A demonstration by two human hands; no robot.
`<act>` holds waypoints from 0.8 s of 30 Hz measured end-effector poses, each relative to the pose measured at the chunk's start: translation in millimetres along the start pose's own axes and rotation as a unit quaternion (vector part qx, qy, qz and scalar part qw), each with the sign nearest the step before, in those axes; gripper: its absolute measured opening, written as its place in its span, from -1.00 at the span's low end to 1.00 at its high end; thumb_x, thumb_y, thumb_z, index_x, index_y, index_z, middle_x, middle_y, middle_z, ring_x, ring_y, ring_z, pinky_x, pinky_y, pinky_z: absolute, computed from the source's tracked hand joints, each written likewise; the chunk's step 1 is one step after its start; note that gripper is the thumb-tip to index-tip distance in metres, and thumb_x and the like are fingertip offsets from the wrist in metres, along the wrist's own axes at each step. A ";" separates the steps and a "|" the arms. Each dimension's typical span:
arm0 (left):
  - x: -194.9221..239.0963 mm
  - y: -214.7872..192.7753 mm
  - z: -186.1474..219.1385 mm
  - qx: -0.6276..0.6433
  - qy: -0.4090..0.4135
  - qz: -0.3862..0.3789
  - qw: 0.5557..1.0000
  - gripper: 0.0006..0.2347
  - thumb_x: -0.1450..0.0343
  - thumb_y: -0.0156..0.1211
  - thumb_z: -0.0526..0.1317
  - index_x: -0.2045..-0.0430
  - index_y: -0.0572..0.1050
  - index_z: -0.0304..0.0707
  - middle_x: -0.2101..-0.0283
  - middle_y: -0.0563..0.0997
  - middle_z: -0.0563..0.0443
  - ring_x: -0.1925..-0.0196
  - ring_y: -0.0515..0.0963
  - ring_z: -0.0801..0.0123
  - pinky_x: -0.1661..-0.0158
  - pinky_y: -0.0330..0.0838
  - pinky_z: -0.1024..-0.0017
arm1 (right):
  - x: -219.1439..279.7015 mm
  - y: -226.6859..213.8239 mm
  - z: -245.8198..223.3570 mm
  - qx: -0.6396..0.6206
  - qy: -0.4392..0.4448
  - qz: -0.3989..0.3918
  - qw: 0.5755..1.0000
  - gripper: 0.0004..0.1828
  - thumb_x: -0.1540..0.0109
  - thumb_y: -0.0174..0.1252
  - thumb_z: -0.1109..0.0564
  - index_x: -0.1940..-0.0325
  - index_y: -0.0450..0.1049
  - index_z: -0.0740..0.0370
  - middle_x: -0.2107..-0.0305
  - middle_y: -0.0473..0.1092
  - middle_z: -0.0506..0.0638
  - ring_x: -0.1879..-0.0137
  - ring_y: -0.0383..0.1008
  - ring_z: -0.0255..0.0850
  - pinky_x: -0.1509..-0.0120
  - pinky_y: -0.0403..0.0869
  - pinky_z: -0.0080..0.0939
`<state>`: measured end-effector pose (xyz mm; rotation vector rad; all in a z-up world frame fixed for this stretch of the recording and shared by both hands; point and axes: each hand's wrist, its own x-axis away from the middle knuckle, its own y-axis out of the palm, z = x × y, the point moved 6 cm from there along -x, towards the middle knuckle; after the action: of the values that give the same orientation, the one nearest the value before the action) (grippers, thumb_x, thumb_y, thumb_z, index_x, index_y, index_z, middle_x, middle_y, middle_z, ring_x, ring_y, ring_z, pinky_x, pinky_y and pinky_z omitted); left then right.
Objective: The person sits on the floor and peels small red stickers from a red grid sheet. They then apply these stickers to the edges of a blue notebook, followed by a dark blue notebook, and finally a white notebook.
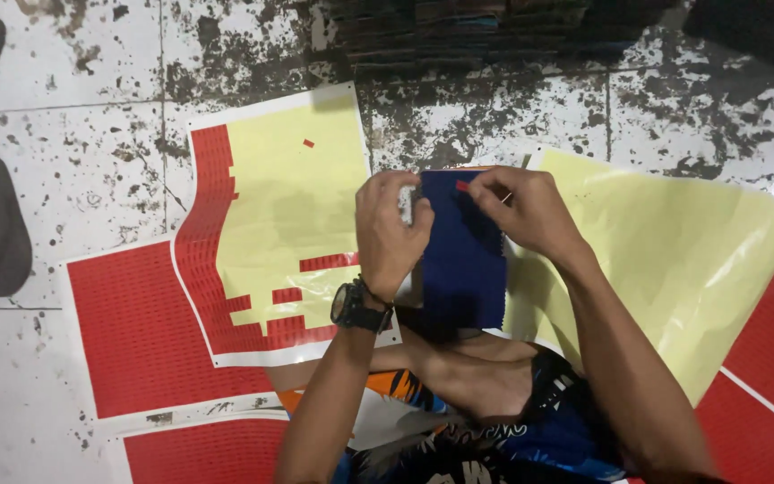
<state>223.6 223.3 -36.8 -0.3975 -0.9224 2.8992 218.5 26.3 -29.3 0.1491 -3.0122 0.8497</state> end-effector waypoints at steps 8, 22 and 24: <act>3.6 30.2 -27.0 -0.194 0.097 0.018 0.976 -0.87 -0.34 0.26 -0.11 0.34 0.63 -0.06 0.24 0.47 0.08 -0.08 0.45 0.05 -0.15 0.25 -0.06 | -36.2 39.2 18.7 0.012 -0.030 -0.078 0.996 -0.88 -0.28 0.20 0.16 0.16 0.61 0.20 0.62 0.54 0.05 0.54 0.57 -0.15 0.35 0.51 -0.15; 8.1 28.9 -22.1 -0.227 0.124 0.054 0.964 -0.79 -0.33 0.29 -0.14 0.18 0.60 -0.03 0.32 0.44 0.05 0.03 0.52 0.06 -0.13 0.32 -0.06 | -49.7 63.8 60.1 0.144 0.009 -0.060 0.988 -0.83 -0.29 0.19 0.06 0.19 0.61 0.18 0.53 0.55 0.11 0.34 0.62 0.06 0.26 0.52 0.00; 8.3 29.2 -17.9 -0.276 0.142 0.071 0.948 -0.81 -0.34 0.20 -0.11 0.21 0.61 0.04 0.35 0.40 0.05 0.08 0.51 0.06 -0.10 0.33 -0.12 | -53.4 69.9 69.9 0.203 0.011 -0.034 0.979 -0.75 -0.30 0.18 -0.03 0.22 0.60 0.20 0.49 0.55 0.15 0.32 0.61 0.13 0.25 0.56 0.08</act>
<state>220.6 210.7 -69.5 -0.9204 -1.6958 2.5426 266.3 53.9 -127.2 0.2401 -2.7530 1.4352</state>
